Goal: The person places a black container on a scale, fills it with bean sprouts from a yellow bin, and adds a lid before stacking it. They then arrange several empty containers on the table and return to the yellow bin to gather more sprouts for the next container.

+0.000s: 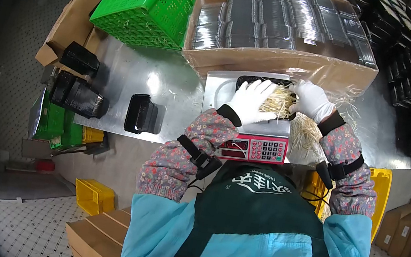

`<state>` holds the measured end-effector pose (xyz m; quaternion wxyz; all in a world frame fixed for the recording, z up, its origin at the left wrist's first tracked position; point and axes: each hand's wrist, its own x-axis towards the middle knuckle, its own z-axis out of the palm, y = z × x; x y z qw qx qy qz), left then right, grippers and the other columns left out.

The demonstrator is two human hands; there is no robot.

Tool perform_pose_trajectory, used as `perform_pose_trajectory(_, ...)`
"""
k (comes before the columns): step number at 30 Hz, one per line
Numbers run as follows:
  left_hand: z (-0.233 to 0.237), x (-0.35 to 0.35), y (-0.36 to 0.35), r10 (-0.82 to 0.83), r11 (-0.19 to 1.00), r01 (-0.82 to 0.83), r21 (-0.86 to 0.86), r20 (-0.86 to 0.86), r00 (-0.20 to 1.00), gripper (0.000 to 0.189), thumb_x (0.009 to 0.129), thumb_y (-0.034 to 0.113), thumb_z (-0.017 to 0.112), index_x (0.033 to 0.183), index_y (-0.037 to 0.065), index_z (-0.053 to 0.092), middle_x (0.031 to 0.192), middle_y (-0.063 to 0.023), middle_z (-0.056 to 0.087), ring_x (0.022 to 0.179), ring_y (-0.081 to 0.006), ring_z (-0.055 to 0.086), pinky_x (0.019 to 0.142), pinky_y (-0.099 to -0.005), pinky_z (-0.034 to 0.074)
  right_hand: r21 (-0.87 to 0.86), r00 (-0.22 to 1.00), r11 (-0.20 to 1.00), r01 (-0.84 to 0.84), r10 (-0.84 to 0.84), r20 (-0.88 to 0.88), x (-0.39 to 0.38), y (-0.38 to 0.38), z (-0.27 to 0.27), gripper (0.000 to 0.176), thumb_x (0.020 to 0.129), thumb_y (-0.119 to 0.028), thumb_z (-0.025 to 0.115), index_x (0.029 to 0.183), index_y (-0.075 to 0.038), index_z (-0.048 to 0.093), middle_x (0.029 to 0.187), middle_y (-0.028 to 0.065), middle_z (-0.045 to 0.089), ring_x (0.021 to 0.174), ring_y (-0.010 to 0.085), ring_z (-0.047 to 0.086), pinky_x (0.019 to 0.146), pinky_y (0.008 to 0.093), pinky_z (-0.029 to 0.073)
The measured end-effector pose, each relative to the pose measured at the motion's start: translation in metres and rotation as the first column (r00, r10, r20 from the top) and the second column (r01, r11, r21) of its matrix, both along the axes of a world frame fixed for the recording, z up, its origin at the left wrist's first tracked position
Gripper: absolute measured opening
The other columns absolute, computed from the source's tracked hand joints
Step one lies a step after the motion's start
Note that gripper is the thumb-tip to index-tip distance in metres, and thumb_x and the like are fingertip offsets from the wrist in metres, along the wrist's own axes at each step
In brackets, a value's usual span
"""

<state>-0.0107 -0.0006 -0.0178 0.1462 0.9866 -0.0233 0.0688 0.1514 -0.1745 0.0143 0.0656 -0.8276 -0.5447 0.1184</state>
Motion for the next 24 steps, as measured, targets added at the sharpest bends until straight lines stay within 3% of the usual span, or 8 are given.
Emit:
perform_pose_trajectory(1, -0.002, 0.000, 0.002, -0.007, 0.999, 0.005, -0.044, -0.057, 0.998, 0.073, 0.088, 0.044, 0.065, 0.144, 0.004, 0.040, 0.144, -0.0185, 0.045, 0.135, -0.0346, 0.040, 0.112, -0.0410, 0.032, 0.146, 1.000, 0.989, -0.001, 0.002, -0.011, 0.000, -0.007, -0.009, 0.030, 0.067, -0.025, 0.078, 0.090, -0.006, 0.073, 0.082, 0.0152, 0.068, 0.084, 0.0340, 0.066, 0.077, 0.0435, 0.053)
perform_pose_trajectory(2, -0.007, -0.001, 0.006, -0.009, 0.998, 0.007, -0.056, -0.023, 1.000, 0.071, 0.088, 0.042, 0.065, 0.143, 0.004, 0.042, 0.143, -0.0180, 0.046, 0.133, -0.0338, 0.042, 0.112, -0.0409, 0.033, 0.177, 0.999, 0.984, -0.007, 0.012, -0.031, 0.000, -0.009, -0.019, 0.020, 0.070, -0.021, 0.073, 0.084, -0.006, 0.072, 0.073, 0.0166, 0.066, 0.076, 0.0360, 0.066, 0.072, 0.0450, 0.053)
perform_pose_trajectory(5, -0.034, 0.004, 0.017, -0.049, 0.984, 0.063, -0.164, 0.090, 0.995, 0.065, 0.088, 0.039, 0.062, 0.143, 0.008, 0.044, 0.142, -0.0165, 0.048, 0.127, -0.0356, 0.047, 0.107, -0.0456, 0.036, 0.276, 0.996, 0.961, -0.017, -0.009, 0.092, -0.003, -0.010, -0.048, 0.012, 0.074, -0.017, 0.068, 0.074, -0.006, 0.068, 0.076, 0.0179, 0.067, 0.073, 0.0370, 0.066, 0.068, 0.0461, 0.053)
perform_pose_trajectory(11, -0.026, 0.002, 0.014, -0.015, 0.950, 0.036, -0.309, 0.069, 0.998, 0.071, 0.085, 0.038, 0.067, 0.142, 0.004, 0.042, 0.139, -0.0181, 0.050, 0.128, -0.0357, 0.047, 0.110, -0.0431, 0.035, 0.371, 0.987, 0.922, 0.114, -0.064, -0.145, 0.028, -0.045, 0.020, 0.013, 0.075, -0.014, 0.070, 0.081, -0.003, 0.072, 0.080, 0.0187, 0.068, 0.076, 0.0344, 0.068, 0.072, 0.0404, 0.054)
perform_pose_trajectory(14, -0.025, 0.000, 0.012, 0.074, 0.883, -0.031, -0.469, 0.075, 0.994, 0.088, 0.075, 0.035, 0.079, 0.144, 0.000, 0.038, 0.139, -0.0225, 0.048, 0.128, -0.0354, 0.047, 0.110, -0.0424, 0.035, 0.397, 0.886, 0.863, 0.313, -0.115, -0.449, 0.030, -0.054, 0.065, 0.010, 0.081, -0.009, 0.071, 0.086, 0.000, 0.072, 0.080, 0.0170, 0.071, 0.074, 0.0228, 0.070, 0.070, 0.0321, 0.054)
perform_pose_trajectory(17, 0.004, -0.013, 0.005, 0.163, 0.823, -0.077, -0.562, 0.105, 0.981, 0.102, 0.066, 0.028, 0.088, 0.146, -0.002, 0.033, 0.139, -0.0236, 0.049, 0.128, -0.0334, 0.048, 0.109, -0.0404, 0.036, 0.529, 0.750, 0.750, 0.398, 0.066, -0.658, 0.017, -0.039, 0.069, 0.011, 0.081, -0.006, 0.072, 0.090, 0.002, 0.072, 0.083, 0.0165, 0.071, 0.074, 0.0189, 0.069, 0.069, 0.0301, 0.054)
perform_pose_trajectory(20, -0.005, -0.021, 0.011, 0.238, 0.791, -0.036, -0.611, 0.253, 0.938, 0.111, 0.060, 0.022, 0.091, 0.148, -0.004, 0.029, 0.139, -0.0245, 0.047, 0.128, -0.0318, 0.048, 0.109, -0.0388, 0.037, 0.647, 0.881, 0.745, 0.161, 0.187, -0.435, -0.006, -0.008, 0.047, 0.016, 0.082, -0.014, 0.072, 0.093, -0.003, 0.074, 0.084, 0.0133, 0.071, 0.078, 0.0248, 0.069, 0.075, 0.0321, 0.054)
perform_pose_trajectory(24, -0.022, -0.032, 0.020, 0.273, 0.502, 0.026, -0.864, 0.187, 0.944, 0.121, 0.062, 0.008, 0.088, 0.154, 0.002, 0.011, 0.151, -0.0233, 0.029, 0.140, -0.0305, 0.031, 0.115, -0.0389, 0.027, 0.331, 0.978, 0.943, -0.037, 0.102, -0.181, -0.026, 0.019, -0.010, 0.032, 0.078, -0.022, 0.074, 0.105, -0.007, 0.071, 0.097, 0.0153, 0.069, 0.094, 0.0338, 0.065, 0.086, 0.0409, 0.051)
